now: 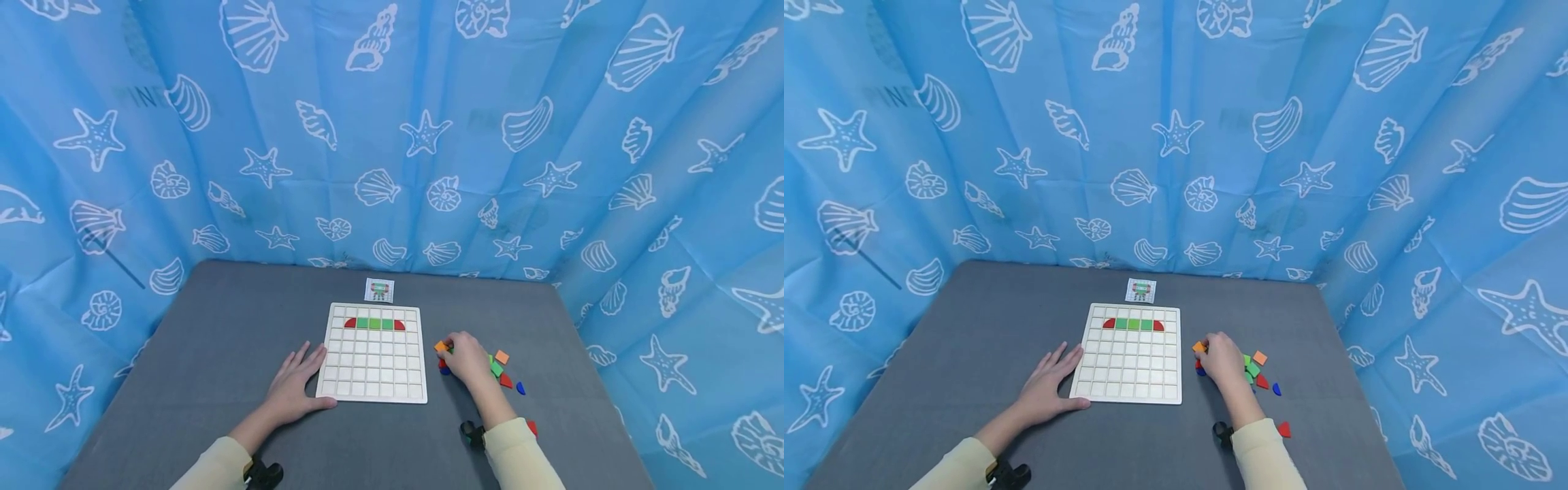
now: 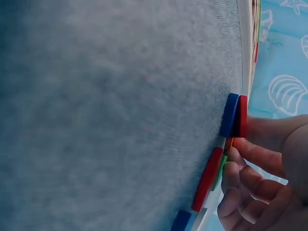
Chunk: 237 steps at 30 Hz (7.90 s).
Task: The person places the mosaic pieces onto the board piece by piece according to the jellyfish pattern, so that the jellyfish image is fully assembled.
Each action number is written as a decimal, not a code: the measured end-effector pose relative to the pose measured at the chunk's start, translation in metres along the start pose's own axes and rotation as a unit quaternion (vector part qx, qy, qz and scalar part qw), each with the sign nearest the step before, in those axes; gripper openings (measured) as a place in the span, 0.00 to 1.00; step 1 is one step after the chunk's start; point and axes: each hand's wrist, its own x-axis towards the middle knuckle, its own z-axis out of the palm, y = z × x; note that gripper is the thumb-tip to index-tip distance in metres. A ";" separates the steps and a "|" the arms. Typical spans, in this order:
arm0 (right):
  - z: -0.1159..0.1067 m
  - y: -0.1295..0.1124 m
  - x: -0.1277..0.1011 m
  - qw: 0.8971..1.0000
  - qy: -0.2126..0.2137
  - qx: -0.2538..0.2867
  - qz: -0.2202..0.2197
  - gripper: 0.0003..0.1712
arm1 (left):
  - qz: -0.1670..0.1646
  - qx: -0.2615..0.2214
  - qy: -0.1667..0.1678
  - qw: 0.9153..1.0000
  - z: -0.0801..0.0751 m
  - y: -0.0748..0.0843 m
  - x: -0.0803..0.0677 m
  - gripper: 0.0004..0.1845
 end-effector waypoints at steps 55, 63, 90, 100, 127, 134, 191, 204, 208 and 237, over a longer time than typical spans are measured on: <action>0.013 -0.067 0.034 0.986 -0.050 -0.005 -0.160 0.11 | -0.006 -0.005 0.007 1.000 0.004 -0.004 0.000 0.63; 0.014 -0.066 0.033 0.985 -0.058 0.008 -0.165 0.11 | -0.004 -0.001 0.014 1.000 0.004 -0.001 0.000 0.63; -0.018 -0.016 -0.038 0.984 0.059 0.114 -0.120 0.13 | 0.004 -0.006 0.013 1.000 0.003 -0.001 -0.002 0.62; -0.032 0.026 -0.058 0.987 0.060 0.126 -0.078 0.15 | 0.002 -0.011 0.000 1.000 0.002 -0.002 -0.002 0.62; -0.012 0.036 -0.043 1.000 0.002 0.026 -0.004 0.13 | -0.004 -0.005 0.011 1.000 0.003 -0.002 0.000 0.64; -0.010 0.035 -0.044 0.999 0.014 0.015 -0.032 0.11 | -0.006 -0.001 0.002 1.000 0.003 -0.002 0.000 0.64; 0.013 -0.065 0.015 0.967 -0.045 -0.074 -0.241 0.08 | 0.001 0.000 0.009 1.000 0.002 0.000 -0.001 0.62; 0.008 -0.062 0.005 0.968 -0.030 -0.047 -0.243 0.12 | 0.000 0.001 0.005 1.000 0.000 0.000 -0.002 0.62; -0.003 -0.056 0.000 0.974 -0.025 -0.012 -0.226 0.11 | 0.000 0.004 0.002 1.000 0.001 0.000 -0.001 0.63; -0.018 0.029 -0.023 0.993 0.012 0.052 -0.108 0.13 | -0.003 -0.001 -0.003 1.000 0.000 -0.002 -0.002 0.62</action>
